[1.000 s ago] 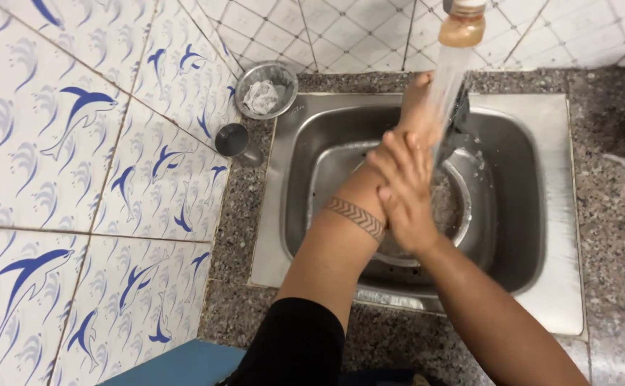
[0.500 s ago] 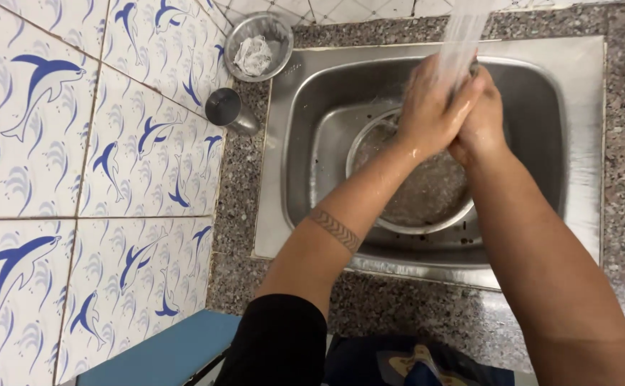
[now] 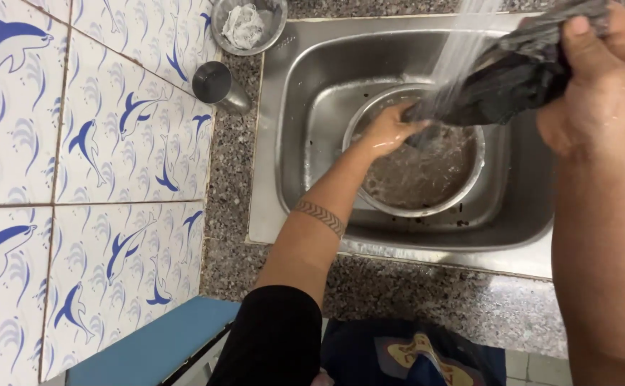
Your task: The person washes a cloth in a bowl of water by hand, then wipes the counter and a door. They return to the sink to rinse the cloth and a tool under the faucet before wiping the counter again.
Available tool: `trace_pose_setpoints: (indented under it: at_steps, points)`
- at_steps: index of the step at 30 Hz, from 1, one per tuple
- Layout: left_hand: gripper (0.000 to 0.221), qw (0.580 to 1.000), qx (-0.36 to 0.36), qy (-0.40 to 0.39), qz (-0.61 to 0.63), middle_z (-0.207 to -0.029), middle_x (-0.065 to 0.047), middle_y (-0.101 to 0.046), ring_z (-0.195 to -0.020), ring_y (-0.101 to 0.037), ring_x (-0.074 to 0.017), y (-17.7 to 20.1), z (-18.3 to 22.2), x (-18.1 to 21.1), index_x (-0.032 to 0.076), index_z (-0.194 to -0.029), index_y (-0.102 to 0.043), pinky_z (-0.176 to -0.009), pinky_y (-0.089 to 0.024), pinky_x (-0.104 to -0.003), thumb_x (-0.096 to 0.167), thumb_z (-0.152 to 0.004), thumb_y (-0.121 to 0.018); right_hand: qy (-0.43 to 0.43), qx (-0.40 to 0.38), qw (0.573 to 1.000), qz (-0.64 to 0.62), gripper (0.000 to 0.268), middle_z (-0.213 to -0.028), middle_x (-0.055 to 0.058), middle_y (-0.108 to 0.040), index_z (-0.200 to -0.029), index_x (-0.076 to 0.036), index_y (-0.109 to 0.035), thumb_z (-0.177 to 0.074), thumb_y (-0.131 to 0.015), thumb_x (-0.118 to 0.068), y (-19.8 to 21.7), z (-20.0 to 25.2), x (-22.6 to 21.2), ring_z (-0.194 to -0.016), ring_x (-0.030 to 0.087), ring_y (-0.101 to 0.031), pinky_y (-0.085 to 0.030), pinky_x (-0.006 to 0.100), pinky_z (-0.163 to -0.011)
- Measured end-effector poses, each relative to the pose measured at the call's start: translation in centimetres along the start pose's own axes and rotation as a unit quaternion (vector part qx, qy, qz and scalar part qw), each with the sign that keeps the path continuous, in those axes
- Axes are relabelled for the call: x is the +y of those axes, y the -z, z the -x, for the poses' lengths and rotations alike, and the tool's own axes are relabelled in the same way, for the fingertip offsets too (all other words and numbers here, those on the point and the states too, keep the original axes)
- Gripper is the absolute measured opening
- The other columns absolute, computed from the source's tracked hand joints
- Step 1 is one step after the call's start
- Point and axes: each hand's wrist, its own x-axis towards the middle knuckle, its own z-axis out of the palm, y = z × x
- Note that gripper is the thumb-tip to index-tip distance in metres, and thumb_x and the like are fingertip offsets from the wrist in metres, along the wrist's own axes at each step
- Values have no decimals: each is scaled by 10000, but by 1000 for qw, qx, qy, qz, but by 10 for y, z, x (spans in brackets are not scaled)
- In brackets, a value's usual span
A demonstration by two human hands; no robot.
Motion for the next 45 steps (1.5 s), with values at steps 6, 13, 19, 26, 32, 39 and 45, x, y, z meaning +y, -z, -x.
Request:
trace_pose_setpoints:
  at_steps: [6, 13, 19, 26, 32, 39, 45]
  points:
    - [464, 927, 55, 41, 369, -1148, -252, -672, -996, -679, -379, -23, -65, -56, 1, -1332, -593, -895, -535, -578, 151, -903, -690, -25, 4, 995, 99, 386, -1290, 91, -657, -1378, -60, -556, -1008, -669, -56, 2, 15, 57, -1235, 275, -647, -560, 453, -1132]
    - [561, 919, 179, -74, 344, -1220, -140, -692, -1166, -604, -236, -53, 13, 14, -60, -1270, -680, -1041, -431, -395, 432, -1041, -536, -59, 108, 966, 228, 435, -1232, 102, -670, -1364, -62, -596, -938, -678, -27, -1, 4, 137, -1137, 264, -632, -528, 419, -976]
    - [587, 894, 303, -114, 311, -1325, -136, -643, -1275, -570, -267, -57, 18, 17, 2, -1347, -619, -1097, -410, -382, 495, -1037, -550, -141, 131, 954, -230, 429, -1147, 154, -712, -1204, -3, -637, -902, -531, -289, -20, 4, 143, -1081, 324, -677, -543, 485, -1008]
    - [480, 894, 398, -204, 17, -1473, -191, -646, -1393, -584, -344, -60, 12, 57, 101, -1355, -688, -1169, -386, -485, 436, -1017, -632, -120, 49, 930, -344, 578, -1306, 96, -622, -1422, -53, -571, -1059, -504, -498, 20, 6, 202, -1227, 239, -555, -421, 369, -1152]
    - [360, 893, 323, -305, -74, -1630, 35, -403, -1476, -469, -269, -76, 20, 36, 432, -1461, -505, -1190, -401, -481, 477, -1111, -437, -67, -126, 943, -302, 714, -1382, 163, -626, -1483, 40, -564, -1106, -458, -556, 3, -10, 154, -1263, 302, -589, -478, 408, -1125]
    - [499, 734, 228, -434, -470, -1740, 25, -170, -1595, -135, -394, -26, 17, 26, 355, -1500, -521, -1287, -20, -745, 521, -1031, -537, -104, -87, 983, -123, 830, -1446, 230, -571, -1426, 61, -526, -949, -547, -618, 1, -1, 122, -1311, 369, -588, -479, 433, -1211]
    - [391, 636, 164, -533, -534, -1466, -132, -425, -1390, -384, -457, -22, 13, 29, 170, -1227, -657, -1185, -244, -715, 510, -1063, -558, -216, 21, 959, -183, 1131, -1287, 216, -674, -1404, 94, -605, -855, -379, -870, 1, -1, 130, -1171, 353, -655, -526, 449, -1094]
